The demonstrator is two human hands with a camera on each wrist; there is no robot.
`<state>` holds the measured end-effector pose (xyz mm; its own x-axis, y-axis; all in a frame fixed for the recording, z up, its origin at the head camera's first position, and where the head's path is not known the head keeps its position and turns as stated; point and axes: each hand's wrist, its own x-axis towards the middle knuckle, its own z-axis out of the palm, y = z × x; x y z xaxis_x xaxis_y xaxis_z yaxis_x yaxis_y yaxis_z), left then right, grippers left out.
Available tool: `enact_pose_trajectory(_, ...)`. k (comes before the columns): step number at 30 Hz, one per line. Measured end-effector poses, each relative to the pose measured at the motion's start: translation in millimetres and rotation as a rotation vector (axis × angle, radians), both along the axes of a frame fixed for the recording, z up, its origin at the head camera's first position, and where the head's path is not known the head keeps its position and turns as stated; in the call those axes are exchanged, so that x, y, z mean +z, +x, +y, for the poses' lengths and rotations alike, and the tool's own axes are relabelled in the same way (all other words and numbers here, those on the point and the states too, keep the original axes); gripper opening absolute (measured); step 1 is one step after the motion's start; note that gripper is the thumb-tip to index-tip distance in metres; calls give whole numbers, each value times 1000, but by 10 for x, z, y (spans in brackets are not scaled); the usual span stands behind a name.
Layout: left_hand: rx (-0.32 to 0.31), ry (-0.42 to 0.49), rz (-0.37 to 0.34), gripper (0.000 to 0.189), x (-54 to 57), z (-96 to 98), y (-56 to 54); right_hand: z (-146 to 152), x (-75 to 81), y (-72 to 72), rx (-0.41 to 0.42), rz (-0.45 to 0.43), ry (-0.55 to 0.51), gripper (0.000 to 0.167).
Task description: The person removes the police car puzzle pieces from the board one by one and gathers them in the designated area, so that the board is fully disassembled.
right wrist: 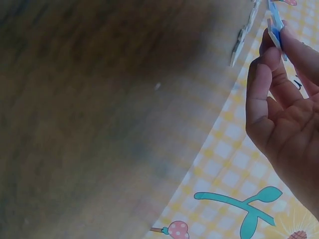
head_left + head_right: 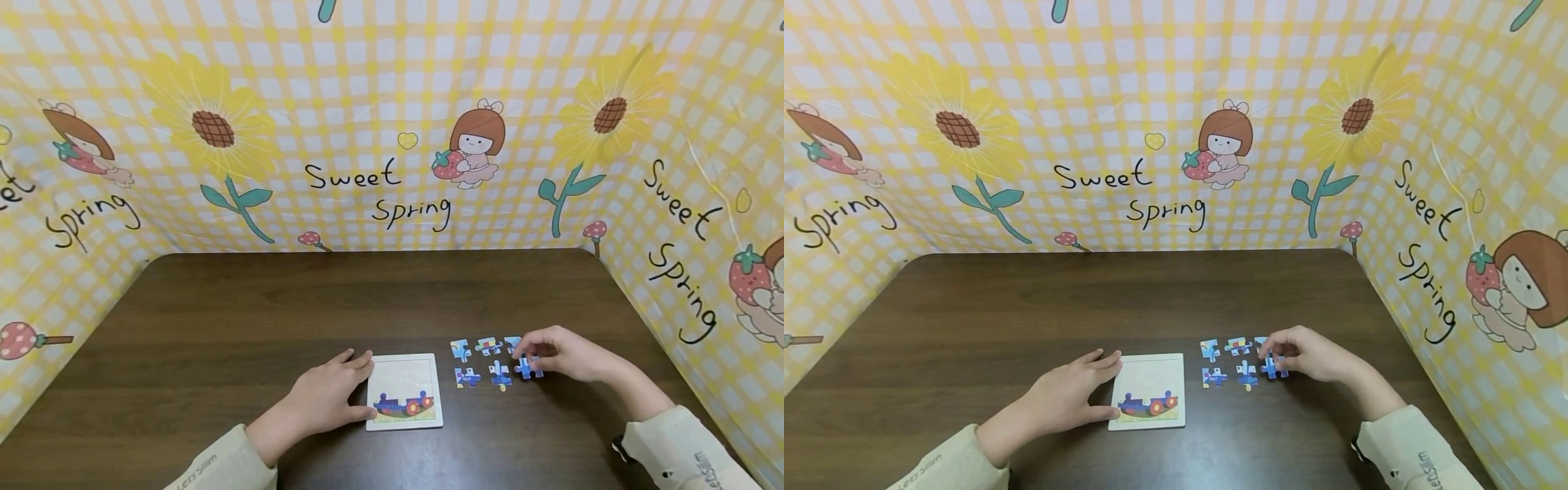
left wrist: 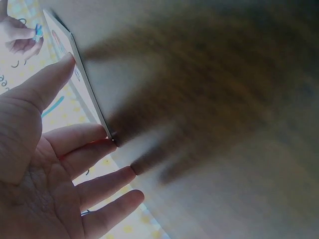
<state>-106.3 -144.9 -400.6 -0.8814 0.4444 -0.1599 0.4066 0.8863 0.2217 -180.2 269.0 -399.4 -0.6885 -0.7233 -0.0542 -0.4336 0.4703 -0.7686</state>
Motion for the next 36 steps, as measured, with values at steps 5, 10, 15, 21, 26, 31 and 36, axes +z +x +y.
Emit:
enact_pose_trajectory(5,4,-2,-5,77,-5,4,-3,-14,-22,14,2,-16,15,16)
enact_pose_trajectory(10,3,-9,-10,77,-10,9,-16,-6,-49,9,-11,-3,51,16)
enact_pose_trajectory(15,0,-5,-4,77,-11,10,-7,44,-52,-4,-16,92,63,17)
enact_pose_trajectory(21,-3,-5,2,77,-8,13,-6,35,7,-33,-38,143,64,14)
enact_pose_trajectory(26,-7,-4,3,77,-2,13,-9,-117,58,-47,-17,111,47,18)
enact_pose_trajectory(31,-3,-13,1,77,-11,3,-18,-382,72,-102,15,95,44,18)
enact_pose_trajectory(36,-6,-8,6,77,-9,-1,-20,-695,76,-152,59,92,31,16)
